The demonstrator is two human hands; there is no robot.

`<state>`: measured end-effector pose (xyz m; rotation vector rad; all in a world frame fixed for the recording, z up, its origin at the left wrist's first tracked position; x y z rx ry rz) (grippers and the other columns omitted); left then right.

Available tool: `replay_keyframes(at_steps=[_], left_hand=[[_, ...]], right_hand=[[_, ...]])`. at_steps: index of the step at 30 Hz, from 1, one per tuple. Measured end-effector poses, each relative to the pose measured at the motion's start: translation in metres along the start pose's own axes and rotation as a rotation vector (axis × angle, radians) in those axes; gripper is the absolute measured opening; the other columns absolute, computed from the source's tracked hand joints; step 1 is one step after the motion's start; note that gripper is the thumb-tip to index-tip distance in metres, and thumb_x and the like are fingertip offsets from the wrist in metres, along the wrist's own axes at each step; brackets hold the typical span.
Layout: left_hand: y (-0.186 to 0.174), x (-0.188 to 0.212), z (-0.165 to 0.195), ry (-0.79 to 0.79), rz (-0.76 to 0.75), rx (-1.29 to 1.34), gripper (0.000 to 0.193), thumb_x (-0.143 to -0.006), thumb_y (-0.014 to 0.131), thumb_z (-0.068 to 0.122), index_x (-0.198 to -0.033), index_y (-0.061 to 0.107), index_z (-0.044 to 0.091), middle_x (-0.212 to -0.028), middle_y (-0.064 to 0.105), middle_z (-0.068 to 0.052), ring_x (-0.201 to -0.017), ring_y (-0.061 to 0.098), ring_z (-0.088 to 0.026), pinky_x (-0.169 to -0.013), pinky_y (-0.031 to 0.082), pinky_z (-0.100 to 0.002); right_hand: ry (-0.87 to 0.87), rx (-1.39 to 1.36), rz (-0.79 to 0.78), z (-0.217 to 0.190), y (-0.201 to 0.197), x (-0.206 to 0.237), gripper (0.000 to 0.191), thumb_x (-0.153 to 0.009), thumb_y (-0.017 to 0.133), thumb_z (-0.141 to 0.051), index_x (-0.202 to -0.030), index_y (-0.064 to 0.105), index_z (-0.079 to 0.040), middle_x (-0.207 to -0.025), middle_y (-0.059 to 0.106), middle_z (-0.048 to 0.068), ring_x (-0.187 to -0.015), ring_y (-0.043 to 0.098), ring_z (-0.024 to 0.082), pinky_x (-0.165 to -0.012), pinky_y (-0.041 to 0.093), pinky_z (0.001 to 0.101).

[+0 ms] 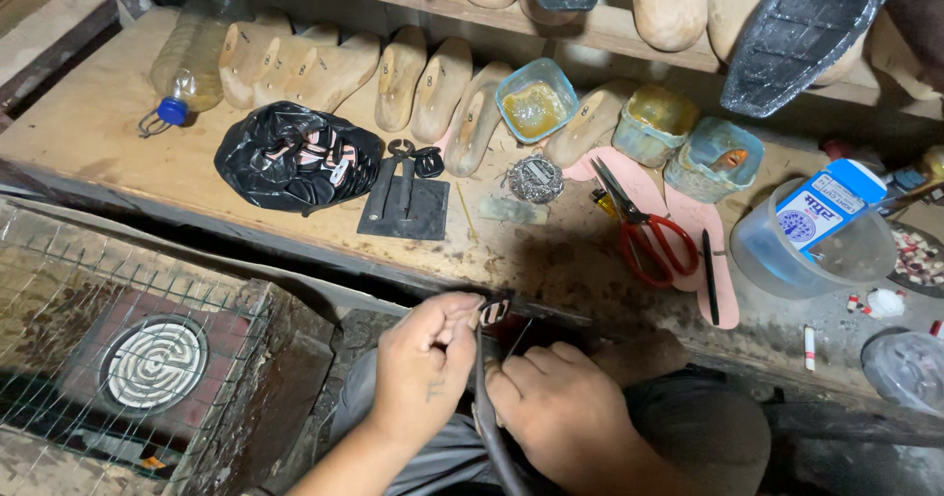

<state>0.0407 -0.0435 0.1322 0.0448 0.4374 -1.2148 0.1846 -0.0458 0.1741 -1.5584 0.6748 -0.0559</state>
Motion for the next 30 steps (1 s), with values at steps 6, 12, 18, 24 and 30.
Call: replay_keyframes(at_steps=[6, 12, 18, 24, 30], left_hand=[[0.001, -0.015, -0.048, -0.405, 0.055, 0.537, 0.023, -0.091, 0.061, -0.007, -0.114, 0.065, -0.005, -0.1, 0.076, -0.014, -0.086, 0.073, -0.015, -0.078, 0.061, -0.029], [0.002, -0.004, -0.038, -0.415, -0.036, 0.482, 0.022, -0.093, 0.061, -0.004, -0.112, 0.071, -0.005, -0.094, 0.077, -0.011, -0.081, 0.073, -0.013, -0.077, 0.062, -0.028], [0.01, 0.001, -0.012, -0.304, -0.068, 0.472, 0.017, -0.09, 0.068, -0.003, -0.107, 0.071, -0.003, -0.096, 0.078, -0.007, -0.079, 0.068, -0.007, -0.068, 0.054, -0.021], [0.006, 0.001, -0.005, -0.219, -0.094, 0.272, 0.007, -0.09, 0.07, 0.0, -0.097, 0.072, -0.002, -0.085, 0.078, -0.001, -0.072, 0.067, -0.003, -0.064, 0.054, -0.019], [0.01, 0.0, -0.018, -0.319, -0.066, 0.373, 0.007, -0.093, 0.073, 0.0, -0.098, 0.073, -0.003, -0.076, 0.068, -0.002, -0.066, 0.056, -0.004, -0.059, 0.046, -0.021]], right_hand=[[0.173, -0.102, 0.291, 0.011, -0.017, 0.007, 0.02, -0.076, 0.076, -0.022, -0.086, 0.069, -0.007, -0.071, 0.06, 0.007, -0.065, 0.06, 0.025, -0.061, 0.046, 0.0396], [1.175, -0.834, 0.108, 0.065, 0.034, 0.034, 0.024, -0.094, 0.073, -0.017, -0.113, 0.072, -0.003, -0.083, 0.077, 0.014, -0.06, 0.07, 0.028, -0.056, 0.056, 0.0388], [0.947, -1.124, 0.392, 0.072, 0.036, 0.019, 0.027, -0.086, 0.07, -0.007, -0.111, 0.072, 0.004, -0.092, 0.079, 0.013, -0.074, 0.074, 0.016, -0.068, 0.06, 0.0296], [0.754, -0.932, 0.379, 0.066, 0.029, 0.014, 0.03, -0.084, 0.075, -0.009, -0.111, 0.071, 0.004, -0.094, 0.079, 0.009, -0.084, 0.074, 0.013, -0.075, 0.058, 0.0277], [0.819, -1.166, 0.403, 0.075, 0.04, 0.014, 0.018, -0.09, 0.069, -0.013, -0.098, 0.074, 0.002, -0.081, 0.074, 0.005, -0.068, 0.067, 0.012, -0.063, 0.055, 0.0276]])
Point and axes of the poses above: each hand's wrist, its own x-axis away from the middle knuckle, its own y-axis out of the palm, z = x × y, the point moved 6 cm from there along -x, towards the middle knuckle
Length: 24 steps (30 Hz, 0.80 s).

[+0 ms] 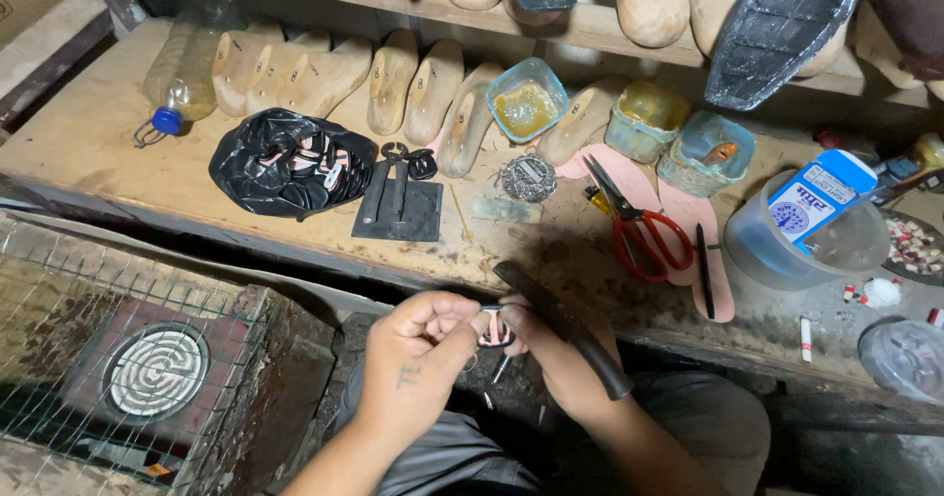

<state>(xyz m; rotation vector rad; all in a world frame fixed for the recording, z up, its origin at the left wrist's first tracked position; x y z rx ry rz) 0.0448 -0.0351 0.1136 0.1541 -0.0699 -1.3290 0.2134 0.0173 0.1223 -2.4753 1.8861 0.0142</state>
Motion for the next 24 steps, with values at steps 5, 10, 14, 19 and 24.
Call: replay_keyframes(at_steps=[5, 10, 14, 19, 24], left_hand=[[0.0, -0.001, 0.013, 0.045, 0.023, -0.012, 0.01, -0.092, 0.07, 0.0, -0.102, 0.072, -0.001, -0.083, 0.072, -0.003, -0.073, 0.063, -0.006, -0.065, 0.051, -0.021], [0.008, 0.012, 0.065, 0.547, -0.061, -0.446, 0.018, -0.093, 0.064, -0.001, -0.109, 0.07, 0.002, -0.117, 0.07, -0.013, -0.099, 0.067, -0.015, -0.081, 0.055, -0.027], [0.013, 0.019, 0.071, 0.776, -0.064, -0.727, 0.014, -0.093, 0.072, 0.007, -0.108, 0.073, 0.006, -0.109, 0.072, -0.012, -0.101, 0.064, -0.02, -0.088, 0.053, -0.029], [-0.014, -0.009, 0.007, 0.033, 0.089, -0.087, 0.022, -0.093, 0.075, 0.012, -0.111, 0.08, 0.001, -0.087, 0.074, -0.005, -0.076, 0.063, -0.009, -0.071, 0.052, -0.025], [-0.027, -0.023, -0.026, -0.175, 0.101, 0.13, 0.023, -0.091, 0.074, 0.015, -0.106, 0.078, -0.002, -0.087, 0.075, -0.005, -0.075, 0.065, -0.008, -0.069, 0.052, -0.024]], right_hand=[[0.05, -0.055, -0.054, 0.017, 0.0, -0.001, 0.016, -0.09, 0.07, -0.011, -0.1, 0.076, 0.0, -0.079, 0.074, 0.006, -0.071, 0.067, 0.012, -0.067, 0.054, 0.0268], [0.154, -0.384, 0.015, 0.039, 0.001, -0.002, 0.014, -0.089, 0.071, -0.008, -0.102, 0.073, -0.002, -0.083, 0.07, 0.003, -0.071, 0.061, 0.011, -0.066, 0.05, 0.0268], [0.128, -0.472, -0.099, 0.035, 0.002, -0.004, 0.015, -0.098, 0.067, -0.014, -0.101, 0.072, 0.0, -0.082, 0.067, 0.004, -0.072, 0.06, 0.011, -0.067, 0.048, 0.0261], [-0.143, 0.403, 0.088, 0.009, -0.02, -0.013, 0.021, -0.086, 0.069, -0.016, -0.104, 0.068, -0.004, -0.087, 0.069, 0.011, -0.072, 0.066, 0.025, -0.062, 0.055, 0.0368], [-0.598, 1.086, 0.17, -0.019, -0.012, -0.026, 0.024, -0.075, 0.067, -0.008, -0.098, 0.062, -0.004, -0.093, 0.067, 0.019, -0.092, 0.065, 0.045, -0.079, 0.052, 0.0524]])
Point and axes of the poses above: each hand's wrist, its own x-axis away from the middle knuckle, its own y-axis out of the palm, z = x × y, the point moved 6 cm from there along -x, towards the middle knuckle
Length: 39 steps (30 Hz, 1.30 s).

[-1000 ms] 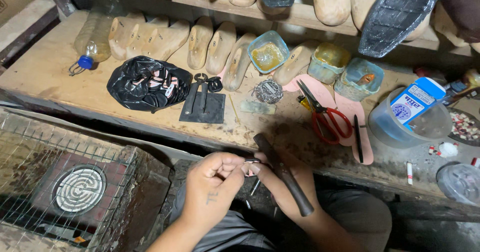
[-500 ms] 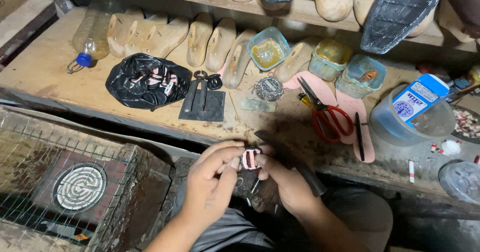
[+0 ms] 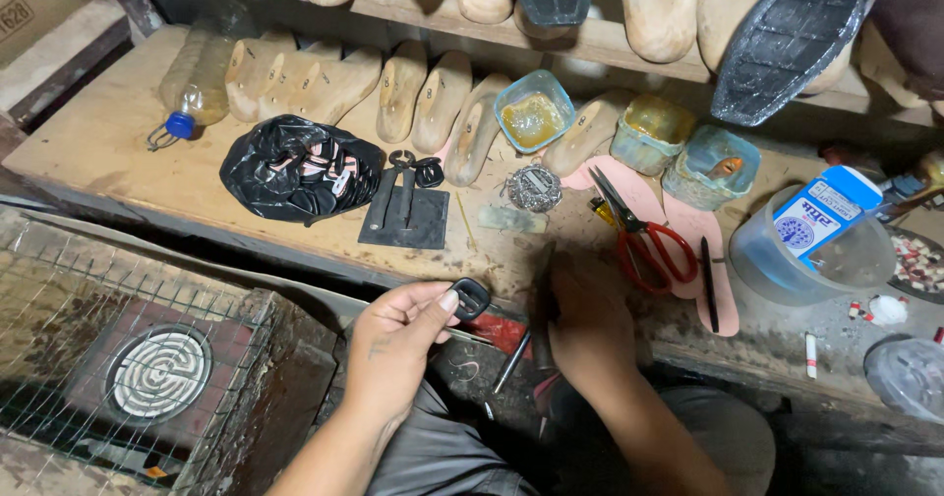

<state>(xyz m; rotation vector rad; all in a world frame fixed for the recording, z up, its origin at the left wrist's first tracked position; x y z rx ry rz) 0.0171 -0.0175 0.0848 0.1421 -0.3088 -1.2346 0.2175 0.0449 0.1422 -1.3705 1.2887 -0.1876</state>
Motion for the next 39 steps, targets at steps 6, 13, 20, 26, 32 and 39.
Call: replay_keyframes(at_steps=[6, 13, 20, 26, 32, 39], left_hand=[[-0.013, -0.03, -0.023, -0.035, 0.061, -0.018, 0.024, -0.092, 0.068, 0.011, -0.111, 0.072, -0.001, -0.09, 0.076, -0.004, -0.078, 0.07, -0.011, -0.071, 0.057, -0.026], [-0.026, -0.106, -0.035, 0.148, 0.114, -0.068, 0.017, -0.094, 0.066, 0.002, -0.11, 0.065, -0.006, -0.085, 0.071, -0.009, -0.068, 0.067, -0.012, -0.062, 0.056, -0.024], [-0.043, -0.197, -0.004, 0.266, 0.214, -0.13, 0.022, -0.094, 0.066, 0.005, -0.115, 0.064, -0.003, -0.085, 0.072, -0.007, -0.066, 0.065, -0.012, -0.059, 0.053, -0.025], [-0.096, -0.192, 0.064, 0.698, 0.553, -0.877, 0.019, -0.09, 0.072, 0.01, -0.105, 0.075, -0.001, -0.097, 0.075, -0.018, -0.091, 0.071, -0.03, -0.083, 0.055, -0.039], [-0.107, -0.174, 0.068, 0.634, 0.435, -1.192, 0.03, -0.082, 0.083, 0.026, -0.094, 0.077, 0.0, -0.097, 0.073, -0.022, -0.092, 0.067, -0.04, -0.084, 0.052, -0.045], [-0.133, -0.185, 0.06, 0.394, 0.411, -0.836, 0.021, -0.092, 0.072, 0.023, -0.096, 0.08, 0.004, -0.084, 0.076, -0.016, -0.076, 0.073, -0.025, -0.076, 0.054, -0.035]], right_hand=[[0.072, 0.074, -0.24, 0.026, 0.025, -0.005, 0.025, -0.065, 0.075, -0.02, -0.083, 0.063, -0.006, -0.086, 0.067, 0.017, -0.087, 0.065, 0.04, -0.074, 0.051, 0.0515], [0.104, 0.151, -0.352, 0.062, 0.059, -0.007, 0.019, -0.075, 0.072, -0.023, -0.085, 0.063, -0.01, -0.085, 0.068, 0.014, -0.088, 0.066, 0.038, -0.077, 0.051, 0.0529], [0.215, 0.08, -0.429, 0.074, 0.067, -0.008, 0.048, -0.075, 0.077, -0.052, -0.081, 0.061, -0.007, -0.074, 0.066, 0.016, -0.08, 0.066, 0.04, -0.072, 0.051, 0.0528], [0.186, 0.041, -0.4, 0.074, 0.068, -0.014, 0.043, -0.073, 0.078, -0.049, -0.082, 0.066, -0.008, -0.078, 0.069, 0.016, -0.079, 0.068, 0.039, -0.071, 0.052, 0.0519], [0.235, -0.012, -0.408, 0.074, 0.066, -0.014, 0.043, -0.07, 0.08, -0.048, -0.08, 0.068, -0.008, -0.079, 0.07, 0.016, -0.081, 0.068, 0.039, -0.072, 0.053, 0.0516], [0.308, 0.06, -0.491, 0.073, 0.065, -0.011, 0.044, -0.075, 0.077, -0.049, -0.082, 0.065, -0.008, -0.079, 0.069, 0.016, -0.083, 0.068, 0.038, -0.074, 0.053, 0.0518]])
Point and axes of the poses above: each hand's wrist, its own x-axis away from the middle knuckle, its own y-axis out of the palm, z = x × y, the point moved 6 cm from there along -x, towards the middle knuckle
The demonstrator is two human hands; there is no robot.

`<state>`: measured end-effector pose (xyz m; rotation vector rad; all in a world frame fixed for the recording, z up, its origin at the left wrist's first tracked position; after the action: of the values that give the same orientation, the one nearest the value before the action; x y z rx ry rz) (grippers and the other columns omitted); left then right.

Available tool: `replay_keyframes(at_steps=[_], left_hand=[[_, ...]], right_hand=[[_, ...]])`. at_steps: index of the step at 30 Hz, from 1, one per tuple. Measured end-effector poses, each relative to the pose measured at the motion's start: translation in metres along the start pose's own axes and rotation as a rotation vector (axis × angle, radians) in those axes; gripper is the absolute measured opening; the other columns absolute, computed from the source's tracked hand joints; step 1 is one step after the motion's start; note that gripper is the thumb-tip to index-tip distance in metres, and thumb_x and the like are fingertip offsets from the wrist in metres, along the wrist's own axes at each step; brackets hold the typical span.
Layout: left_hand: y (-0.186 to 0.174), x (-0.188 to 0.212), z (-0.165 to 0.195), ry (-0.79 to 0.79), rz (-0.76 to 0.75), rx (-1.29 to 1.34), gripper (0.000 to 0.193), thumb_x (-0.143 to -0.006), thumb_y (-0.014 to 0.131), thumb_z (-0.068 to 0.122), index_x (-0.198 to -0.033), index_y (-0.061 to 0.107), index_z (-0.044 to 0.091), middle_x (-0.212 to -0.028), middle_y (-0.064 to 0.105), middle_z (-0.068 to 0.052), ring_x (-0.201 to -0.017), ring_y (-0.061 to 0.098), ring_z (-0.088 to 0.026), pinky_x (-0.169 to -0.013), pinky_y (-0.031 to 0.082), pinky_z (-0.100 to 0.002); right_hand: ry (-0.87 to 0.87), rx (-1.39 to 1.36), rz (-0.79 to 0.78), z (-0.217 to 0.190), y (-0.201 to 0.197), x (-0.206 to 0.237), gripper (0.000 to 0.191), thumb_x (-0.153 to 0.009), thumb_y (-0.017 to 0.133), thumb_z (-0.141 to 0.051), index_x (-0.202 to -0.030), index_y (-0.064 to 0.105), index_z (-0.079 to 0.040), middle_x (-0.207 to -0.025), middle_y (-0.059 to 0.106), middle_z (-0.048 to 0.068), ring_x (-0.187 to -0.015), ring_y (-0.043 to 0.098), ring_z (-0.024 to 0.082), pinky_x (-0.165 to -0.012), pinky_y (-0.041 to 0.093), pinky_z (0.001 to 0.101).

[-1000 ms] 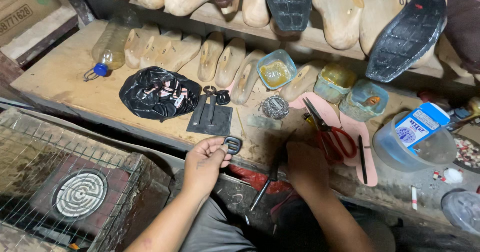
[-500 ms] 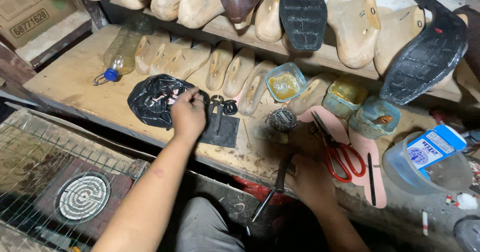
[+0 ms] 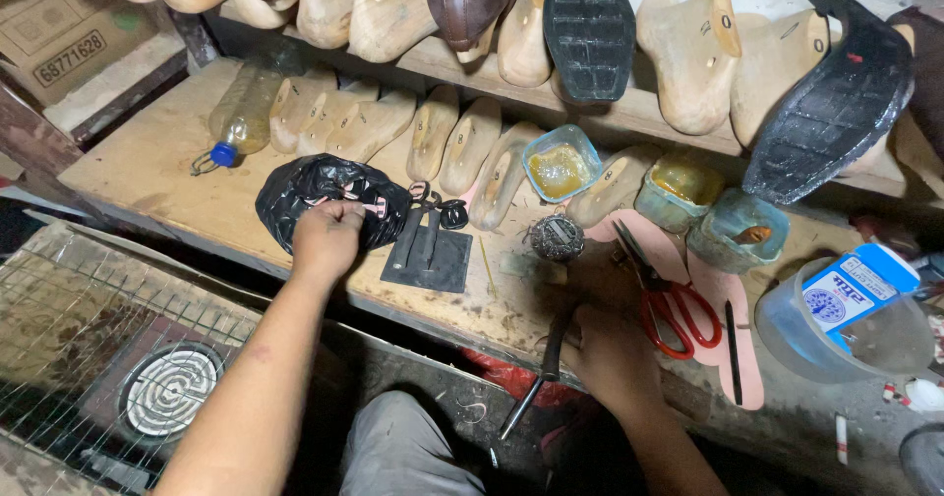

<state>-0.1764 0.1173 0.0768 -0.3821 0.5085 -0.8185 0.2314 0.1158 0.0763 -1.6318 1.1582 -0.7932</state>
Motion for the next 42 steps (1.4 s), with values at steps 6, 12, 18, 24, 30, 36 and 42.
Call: replay_keyframes(at_steps=[6, 12, 18, 24, 30, 36, 42], left_hand=[[-0.008, -0.003, 0.001, 0.05, -0.026, 0.035, 0.021, -0.092, 0.07, 0.013, -0.109, 0.074, 0.002, -0.091, 0.075, -0.017, -0.082, 0.074, -0.026, -0.079, 0.055, -0.036], [-0.024, 0.027, 0.041, 0.509, 0.219, -0.177, 0.041, -0.074, 0.074, -0.004, -0.113, 0.065, -0.001, -0.109, 0.065, -0.025, -0.098, 0.064, -0.045, -0.087, 0.053, -0.044], [-0.024, 0.051, 0.026, 0.236, 0.192, 0.313, 0.036, -0.1, 0.063, 0.0, -0.136, 0.061, -0.004, -0.106, 0.064, -0.008, -0.087, 0.057, -0.015, -0.082, 0.051, -0.027], [-0.004, 0.117, 0.026, 0.006, -0.039, 0.451, 0.029, -0.102, 0.067, 0.0, -0.13, 0.069, -0.005, -0.096, 0.058, -0.006, -0.081, 0.047, -0.01, -0.074, 0.041, -0.023], [0.023, 0.179, 0.05, -0.26, -0.35, 0.958, 0.023, -0.094, 0.053, -0.002, -0.113, 0.065, -0.005, -0.104, 0.074, -0.006, -0.097, 0.072, -0.009, -0.088, 0.057, -0.024], [0.02, 0.196, 0.049, -0.228, -0.364, 0.886, 0.052, -0.095, 0.063, -0.014, -0.145, 0.06, 0.002, -0.103, 0.072, -0.017, -0.087, 0.062, -0.014, -0.076, 0.049, -0.025], [0.024, 0.204, 0.027, -0.4, -0.424, 0.92, 0.037, -0.091, 0.056, -0.01, -0.127, 0.065, -0.005, -0.096, 0.071, -0.011, -0.086, 0.068, -0.014, -0.079, 0.058, -0.028]], right_hand=[[-0.041, 0.007, 0.065, 0.0, 0.0, 0.001, 0.041, -0.075, 0.077, -0.048, -0.084, 0.064, -0.009, -0.081, 0.07, 0.015, -0.085, 0.068, 0.039, -0.074, 0.053, 0.0533], [0.02, 0.005, 0.005, 0.005, 0.005, 0.001, 0.041, -0.074, 0.077, -0.047, -0.09, 0.065, -0.011, -0.086, 0.071, 0.015, -0.088, 0.068, 0.039, -0.077, 0.052, 0.0537], [-0.036, -0.19, -0.033, 0.015, 0.008, -0.011, 0.058, -0.06, 0.081, -0.03, -0.109, 0.062, -0.005, -0.102, 0.069, 0.021, -0.097, 0.067, 0.039, -0.085, 0.053, 0.0479], [-0.044, -0.273, 0.008, 0.021, 0.014, -0.012, 0.037, -0.068, 0.074, -0.021, -0.099, 0.064, -0.002, -0.099, 0.068, 0.02, -0.098, 0.065, 0.037, -0.085, 0.052, 0.0456], [-0.229, -0.274, 0.217, 0.01, 0.004, 0.0, 0.032, -0.069, 0.074, -0.019, -0.097, 0.074, -0.005, -0.101, 0.068, 0.02, -0.096, 0.064, 0.04, -0.086, 0.05, 0.0475], [-0.173, -0.32, 0.425, 0.047, -0.022, 0.003, 0.018, -0.085, 0.065, -0.016, -0.097, 0.073, -0.005, -0.099, 0.069, 0.018, -0.099, 0.065, 0.037, -0.089, 0.052, 0.047], [0.016, 0.039, 0.55, 0.119, -0.04, 0.001, 0.019, -0.088, 0.068, -0.023, -0.088, 0.069, -0.004, -0.083, 0.067, 0.021, -0.08, 0.065, 0.043, -0.073, 0.052, 0.0536]])
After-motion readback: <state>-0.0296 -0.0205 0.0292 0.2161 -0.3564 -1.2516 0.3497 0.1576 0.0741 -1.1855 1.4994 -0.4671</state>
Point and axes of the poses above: each hand's wrist, its own x-axis away from the middle knuckle, its own y-axis out of the palm, z = x × y, the point moved 6 cm from there along -x, towards the middle knuckle
